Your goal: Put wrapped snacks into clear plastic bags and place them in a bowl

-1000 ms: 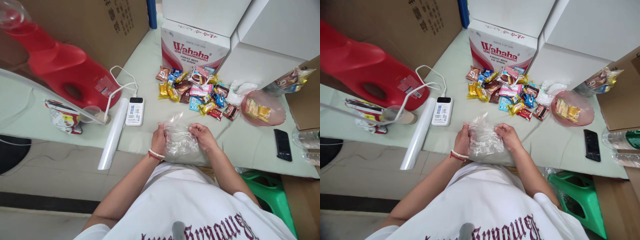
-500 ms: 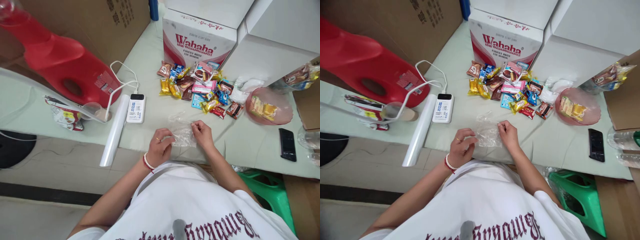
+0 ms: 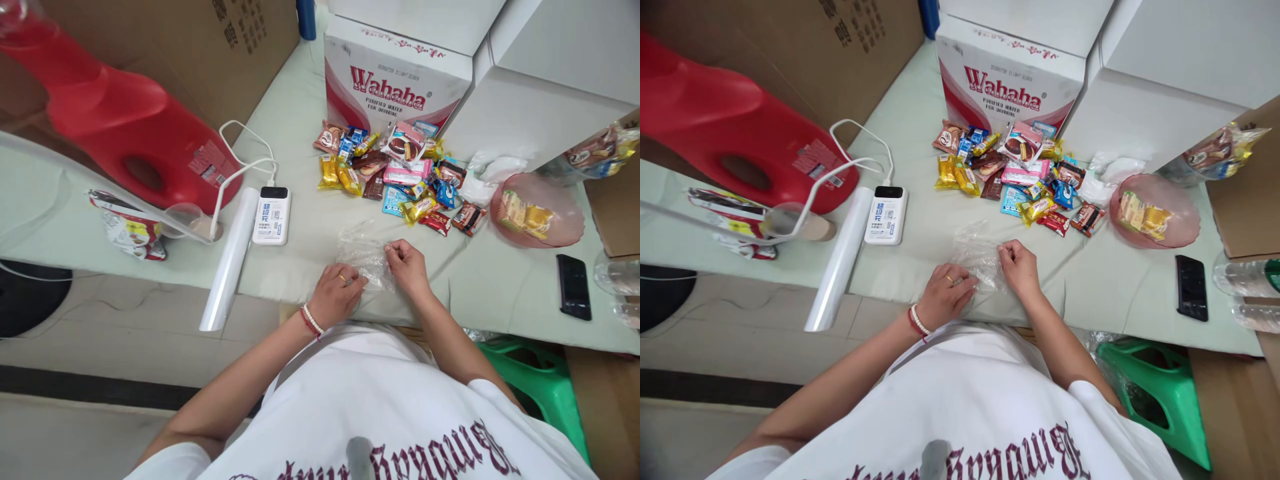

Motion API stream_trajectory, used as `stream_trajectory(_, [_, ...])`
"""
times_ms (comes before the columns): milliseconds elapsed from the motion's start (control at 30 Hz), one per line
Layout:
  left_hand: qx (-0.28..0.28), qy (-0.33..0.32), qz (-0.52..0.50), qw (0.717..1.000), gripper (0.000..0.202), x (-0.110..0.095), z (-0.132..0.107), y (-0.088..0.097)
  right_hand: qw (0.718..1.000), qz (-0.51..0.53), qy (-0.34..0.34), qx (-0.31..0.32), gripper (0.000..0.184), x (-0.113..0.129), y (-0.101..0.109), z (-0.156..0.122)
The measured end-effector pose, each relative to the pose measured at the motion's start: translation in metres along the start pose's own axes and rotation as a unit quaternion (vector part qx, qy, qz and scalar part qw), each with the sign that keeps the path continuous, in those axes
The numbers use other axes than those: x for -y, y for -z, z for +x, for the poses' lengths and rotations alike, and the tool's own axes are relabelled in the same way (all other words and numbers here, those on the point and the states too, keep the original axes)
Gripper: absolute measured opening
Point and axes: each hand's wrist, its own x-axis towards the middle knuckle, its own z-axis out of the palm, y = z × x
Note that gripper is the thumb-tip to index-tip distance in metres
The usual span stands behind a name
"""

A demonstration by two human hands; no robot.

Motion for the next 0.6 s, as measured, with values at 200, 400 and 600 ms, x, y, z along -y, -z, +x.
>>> stream_trajectory(200, [0.045, 0.038, -0.032, 0.998, 0.018, 0.007, 0.003, -0.015, 0.991, 0.108, -0.070, 0.021, 0.039, 0.005, 0.009, -0.005])
stream_trajectory(400, [0.011, 0.073, -0.088, 0.993, 0.017, 0.012, 0.002, -0.018, 0.969, 0.152, -0.146, 0.129, 0.095, 0.013, 0.021, -0.043])
stream_trajectory(600, [0.005, 0.079, -0.094, 0.992, 0.018, 0.009, 0.005, -0.017, 0.970, 0.166, -0.147, 0.099, 0.080, 0.004, 0.009, -0.054])
